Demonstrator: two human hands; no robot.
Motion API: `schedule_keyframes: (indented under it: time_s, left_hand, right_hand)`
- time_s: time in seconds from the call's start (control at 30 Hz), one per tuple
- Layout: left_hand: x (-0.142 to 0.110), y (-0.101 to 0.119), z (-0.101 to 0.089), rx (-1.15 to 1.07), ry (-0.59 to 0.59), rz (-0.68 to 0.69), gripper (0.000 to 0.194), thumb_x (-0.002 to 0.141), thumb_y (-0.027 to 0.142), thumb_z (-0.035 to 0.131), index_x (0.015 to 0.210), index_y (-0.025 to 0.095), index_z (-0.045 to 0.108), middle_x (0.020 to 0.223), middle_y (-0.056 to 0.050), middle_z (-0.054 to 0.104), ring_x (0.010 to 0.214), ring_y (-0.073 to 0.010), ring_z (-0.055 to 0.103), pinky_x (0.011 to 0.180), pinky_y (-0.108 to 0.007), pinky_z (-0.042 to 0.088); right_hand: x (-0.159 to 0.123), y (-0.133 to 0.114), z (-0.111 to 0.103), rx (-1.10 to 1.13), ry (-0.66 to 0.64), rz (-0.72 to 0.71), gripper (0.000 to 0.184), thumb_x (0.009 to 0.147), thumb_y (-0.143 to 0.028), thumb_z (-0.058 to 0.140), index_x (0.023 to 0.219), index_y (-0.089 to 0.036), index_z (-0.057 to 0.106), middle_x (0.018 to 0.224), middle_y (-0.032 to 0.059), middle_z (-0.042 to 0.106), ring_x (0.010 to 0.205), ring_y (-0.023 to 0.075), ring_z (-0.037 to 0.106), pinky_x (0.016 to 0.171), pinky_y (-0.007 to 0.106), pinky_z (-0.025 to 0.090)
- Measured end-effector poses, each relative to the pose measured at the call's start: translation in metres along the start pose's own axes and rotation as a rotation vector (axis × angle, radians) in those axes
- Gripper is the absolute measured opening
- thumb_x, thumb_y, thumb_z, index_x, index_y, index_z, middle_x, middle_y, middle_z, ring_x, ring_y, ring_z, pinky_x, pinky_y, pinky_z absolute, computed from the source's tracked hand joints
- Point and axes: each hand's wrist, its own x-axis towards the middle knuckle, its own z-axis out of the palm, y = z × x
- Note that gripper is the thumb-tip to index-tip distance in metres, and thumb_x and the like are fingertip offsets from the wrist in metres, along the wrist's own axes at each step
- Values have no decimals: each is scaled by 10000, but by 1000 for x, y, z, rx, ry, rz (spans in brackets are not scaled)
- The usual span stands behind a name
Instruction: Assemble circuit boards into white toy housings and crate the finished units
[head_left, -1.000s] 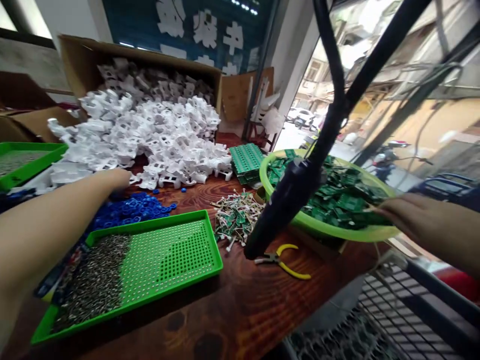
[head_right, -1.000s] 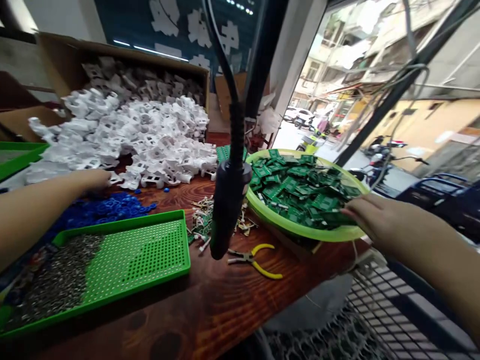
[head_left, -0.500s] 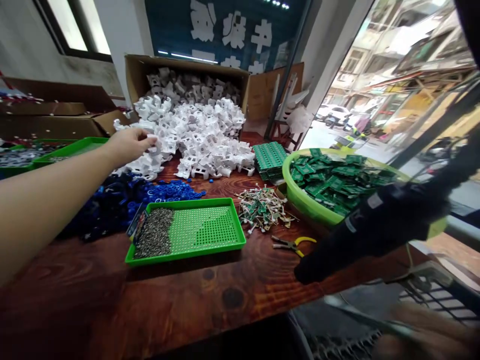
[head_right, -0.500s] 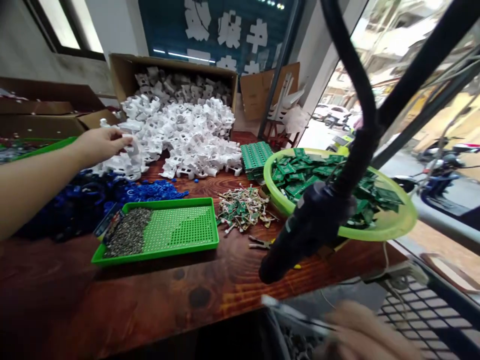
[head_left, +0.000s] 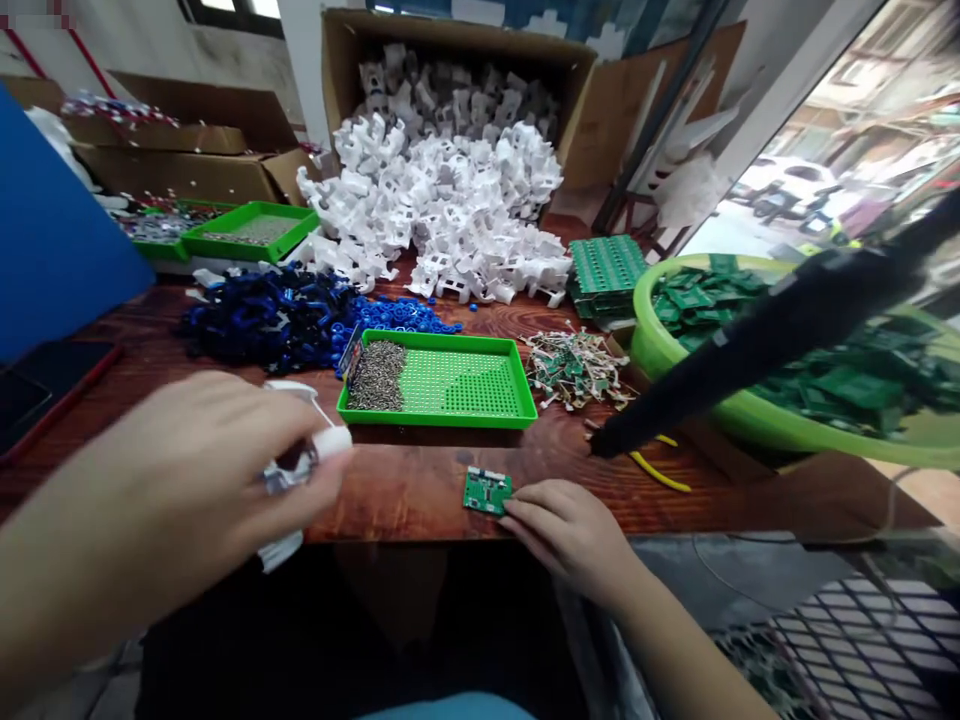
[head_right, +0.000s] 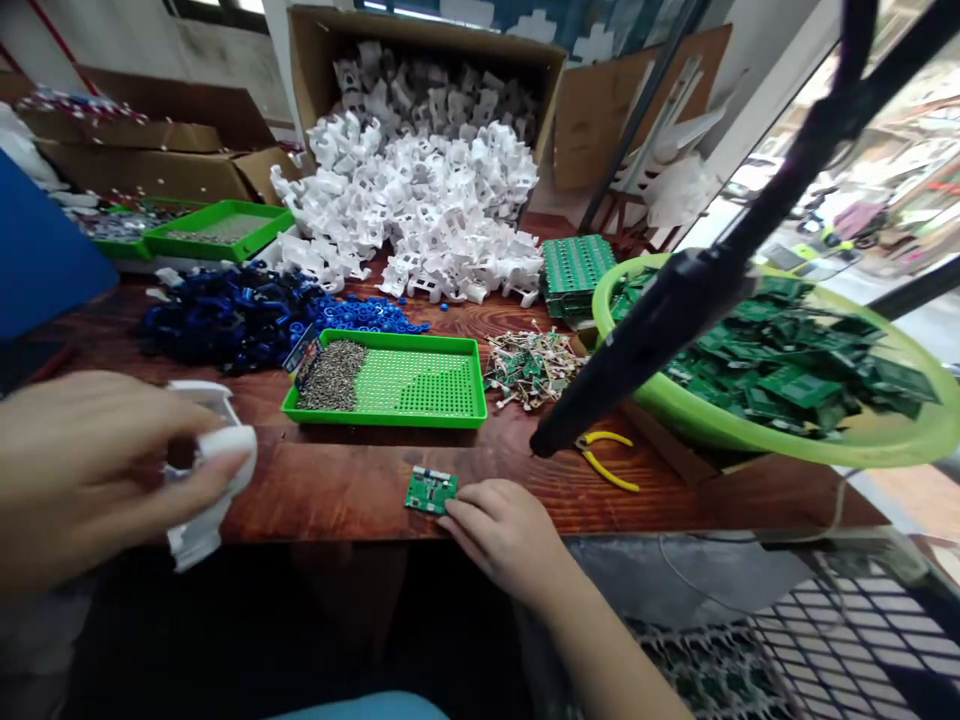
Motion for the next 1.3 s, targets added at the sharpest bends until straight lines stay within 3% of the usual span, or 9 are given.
schedule_keyframes:
  time_s: [0.1,0.2,0.4,0.57,0.77,0.9,1.0,1.17,1.3]
  left_hand:
    - [-1,12,25,105,-46,128,378,869,470,381,644,250,591,622,-21,628,624,-237,590,630,-402,389]
    - [16,30,46,124,-96,180,352,871,424,392,675,221,603,656,-55,659,655,-261,621,657,-422,424]
    - [50,65,73,129,-233,205,289,865,323,469,716,157,653,664,-113,678,679,-291,667,623,-389,451]
    - [58,79,88,102,-315,205,394,880,437,495,699,132,667,647,-143,681,643,-305,670,548,-361,433]
    - [40,54,81,20,-268,68,420,956,369,293,829,182,647,810,-93,700,763,-260,656,666,-361,455]
    - [15,13,82,-169,-264,-196,379,907,455,353,969,208,634,991,-93,682,941,-276,630,768,-377,485]
    - [5,-5,89,-341,-339,-346,525,843,580,409,1125,178,597,1139,-130,638,1061,-306,594,859,-403,486]
    - [10,1,90,-442,-476,-314,764,661,647,634,1268,194,536,1241,-120,616,1074,-309,607,850,-350,509]
    - [15,16,92,-523,-512,-300,596,665,542,682,1165,227,607,1185,-89,664,1033,-318,634,818,-355,512]
  right_hand:
    - [8,1,-2,47,5,163,144,906,-190,506,976,-176,632,932,78,673,854,163,636,757,300,545]
    - [25,0,-3,82,-37,293,178,909,-165,478,1022,-163,616,969,88,656,925,174,628,824,324,543]
    - [46,-6,-1,131,-257,330,302,870,-211,559,1169,-240,598,1013,48,662,943,178,608,843,329,520]
    - [44,-12,0,59,-284,477,316,886,-219,494,1184,-172,587,985,93,678,898,237,620,791,389,505]
    - [32,-6,-15,68,-276,602,278,929,-259,419,1130,-195,601,994,77,701,887,222,661,758,356,531]
    - [24,12,-22,109,-286,353,262,907,-190,462,1097,-223,639,1039,80,636,977,195,608,876,361,512]
    - [23,21,-21,76,-320,256,260,920,-221,469,1112,-229,644,1044,98,601,973,205,587,859,378,515]
    - [24,20,-21,1,-356,235,149,894,-249,529,955,-195,654,971,93,593,895,212,586,793,380,521]
    - [15,9,-24,-24,-270,297,114,896,-242,522,878,-196,625,908,75,607,864,208,588,785,377,510]
